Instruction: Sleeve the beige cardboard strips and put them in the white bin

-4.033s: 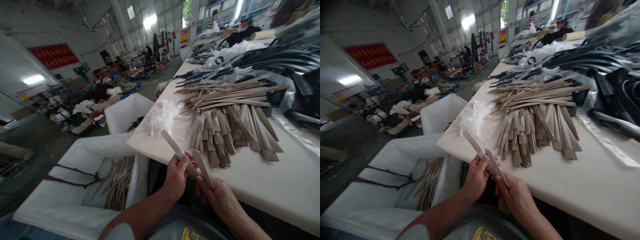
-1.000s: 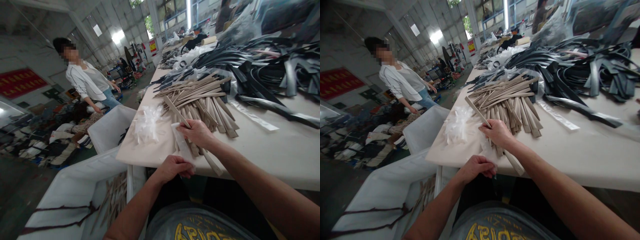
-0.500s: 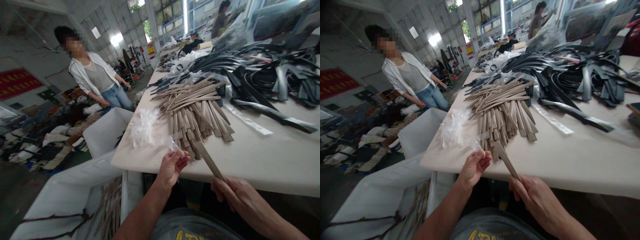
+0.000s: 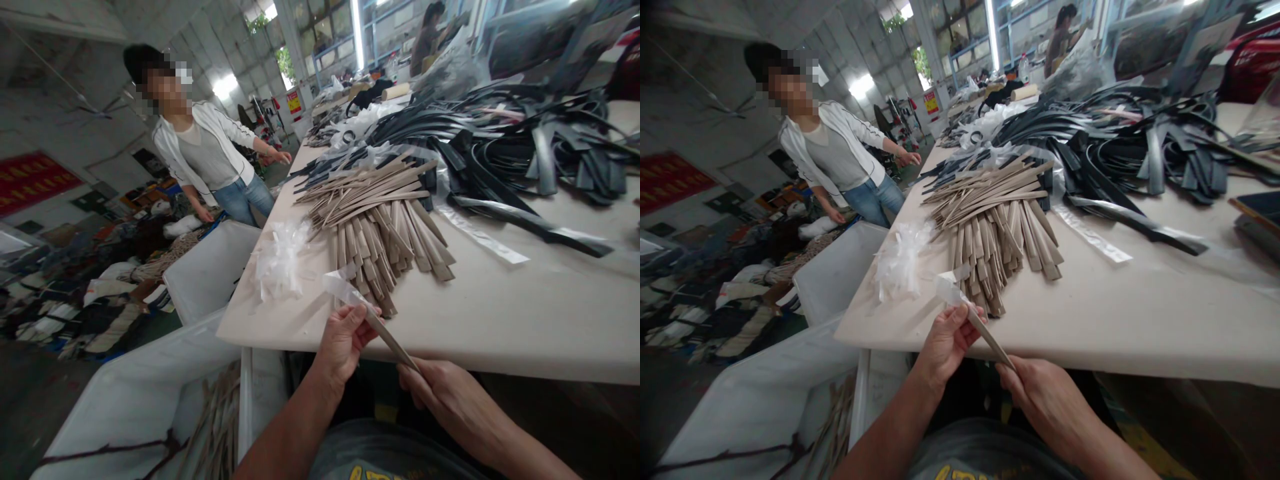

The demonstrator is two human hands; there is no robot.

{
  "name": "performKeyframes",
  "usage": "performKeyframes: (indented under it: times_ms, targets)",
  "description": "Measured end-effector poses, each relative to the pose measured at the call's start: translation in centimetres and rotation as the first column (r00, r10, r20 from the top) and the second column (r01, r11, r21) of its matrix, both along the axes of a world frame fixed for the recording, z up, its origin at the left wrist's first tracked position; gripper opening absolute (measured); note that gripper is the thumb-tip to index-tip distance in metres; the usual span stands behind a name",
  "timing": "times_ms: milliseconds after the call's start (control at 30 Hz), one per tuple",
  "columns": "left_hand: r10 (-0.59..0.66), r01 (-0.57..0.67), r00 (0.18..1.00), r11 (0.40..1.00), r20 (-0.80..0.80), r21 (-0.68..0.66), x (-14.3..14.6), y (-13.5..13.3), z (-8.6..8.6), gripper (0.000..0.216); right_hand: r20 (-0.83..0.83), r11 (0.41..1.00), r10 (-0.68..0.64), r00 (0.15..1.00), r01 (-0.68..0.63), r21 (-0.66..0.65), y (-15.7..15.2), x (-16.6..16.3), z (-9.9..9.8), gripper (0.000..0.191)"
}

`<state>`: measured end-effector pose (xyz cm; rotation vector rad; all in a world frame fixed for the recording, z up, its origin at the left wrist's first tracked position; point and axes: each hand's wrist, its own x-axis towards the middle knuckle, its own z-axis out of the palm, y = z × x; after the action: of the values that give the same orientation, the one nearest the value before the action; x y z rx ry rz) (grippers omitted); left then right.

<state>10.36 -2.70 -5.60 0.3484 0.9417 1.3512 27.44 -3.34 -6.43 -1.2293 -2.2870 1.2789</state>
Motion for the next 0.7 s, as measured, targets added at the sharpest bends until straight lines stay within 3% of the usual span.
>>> performKeyframes:
  times_ms: [133, 300, 433, 500, 633, 700]
  targets:
    - [0.033, -0.033, 0.998, 0.999, -0.044, 0.014, -0.3, -0.1, -0.3, 0.031, -0.092, 0.992, 0.006, 0.996, -0.018, -0.124, -0.1, -0.2, 0.1, 0.047]
    - [0.167, -0.157, 0.979, 0.984, -0.114, 0.086, -1.1, 0.2, -0.1, 0.028, -0.089, 0.995, -0.041, 0.995, 0.032, -0.098, -0.9, 0.5, -1.0, 0.04]
    - [-0.091, 0.109, 0.959, 0.993, -0.267, 0.053, 0.7, -1.1, -0.9, 0.027, -0.139, 0.986, -0.097, 0.986, 0.076, -0.148, -0.7, 0.2, -1.3, 0.045]
    - [-0.163, 0.189, 0.95, 0.979, -0.266, 0.073, 1.4, -1.4, -0.9, 0.031, -0.187, 0.988, -0.105, 0.977, 0.081, -0.13, -0.5, -0.1, -1.2, 0.045]
    - [0.081, -0.039, 0.975, 0.979, -0.207, 0.2, 1.3, -0.9, -0.1, 0.038, -0.218, 0.99, -0.087, 0.972, 0.06, -0.127, -0.1, -0.9, -1.0, 0.047]
    - [0.095, -0.049, 0.965, 0.981, -0.244, 0.189, 1.3, -0.9, -0.2, 0.031, -0.222, 0.991, -0.085, 0.971, 0.06, -0.116, 0.0, -1.3, -0.8, 0.049]
